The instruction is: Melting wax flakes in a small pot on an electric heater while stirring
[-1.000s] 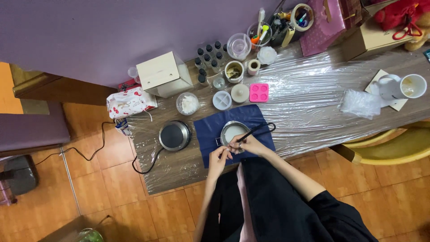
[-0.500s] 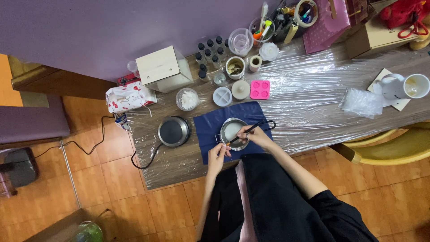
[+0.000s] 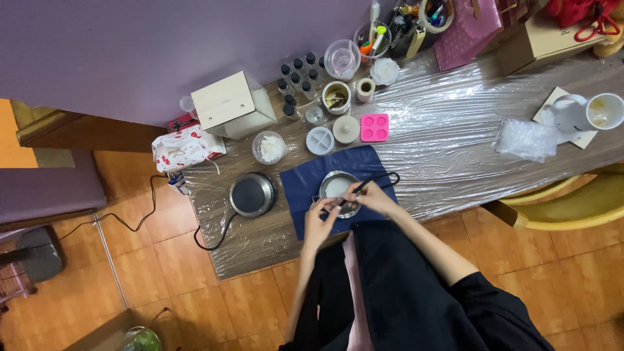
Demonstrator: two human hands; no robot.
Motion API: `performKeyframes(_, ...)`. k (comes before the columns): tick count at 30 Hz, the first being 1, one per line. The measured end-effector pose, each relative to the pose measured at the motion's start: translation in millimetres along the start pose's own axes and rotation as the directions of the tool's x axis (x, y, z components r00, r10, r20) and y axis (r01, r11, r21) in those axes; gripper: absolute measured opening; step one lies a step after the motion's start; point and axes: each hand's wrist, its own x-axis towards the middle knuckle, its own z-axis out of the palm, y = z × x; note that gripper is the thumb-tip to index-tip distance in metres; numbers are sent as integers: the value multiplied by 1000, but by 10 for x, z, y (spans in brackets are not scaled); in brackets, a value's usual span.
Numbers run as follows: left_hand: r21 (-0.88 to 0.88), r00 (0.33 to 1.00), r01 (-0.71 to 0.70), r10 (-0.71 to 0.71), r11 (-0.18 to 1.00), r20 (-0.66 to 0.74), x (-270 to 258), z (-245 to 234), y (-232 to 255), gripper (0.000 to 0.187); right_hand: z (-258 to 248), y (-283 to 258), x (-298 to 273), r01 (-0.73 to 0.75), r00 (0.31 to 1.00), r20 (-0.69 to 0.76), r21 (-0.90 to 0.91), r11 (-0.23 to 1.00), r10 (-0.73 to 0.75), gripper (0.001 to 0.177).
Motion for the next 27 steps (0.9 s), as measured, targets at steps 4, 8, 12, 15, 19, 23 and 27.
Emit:
performKeyframes(4,18,995,-72,70,997,66,29,86,88,28,132,171,42,-9,1000,-22,-87,996,7,27)
performKeyframes(8,-15,996,-5,6,1000,91,28,101,-179,32,308,-313,-71,71,996,-23,-280,957,-81,42)
performKeyframes(12,-38,999,-7,9,999,48,34,-5,-48,28,277,-321,-15,110,993,-2,-364,925,-119,43)
performKeyframes(15,-101,999,17,-21,995,-31,29,-51,-171,28,327,-510,-75,197,980,78,-542,817,-184,34)
performKeyframes(19,-237,985,45,-82,970,-151,29,-60,-335,21,416,-730,-165,286,947,302,-644,709,-109,43)
performKeyframes(23,-228,979,33,-77,973,-189,55,-102,-445,11,414,-669,-150,313,924,377,-658,685,-60,34)
performKeyframes(27,-183,986,24,-53,983,-157,48,-161,-136,5,324,-574,-124,279,938,345,-680,678,-40,28)
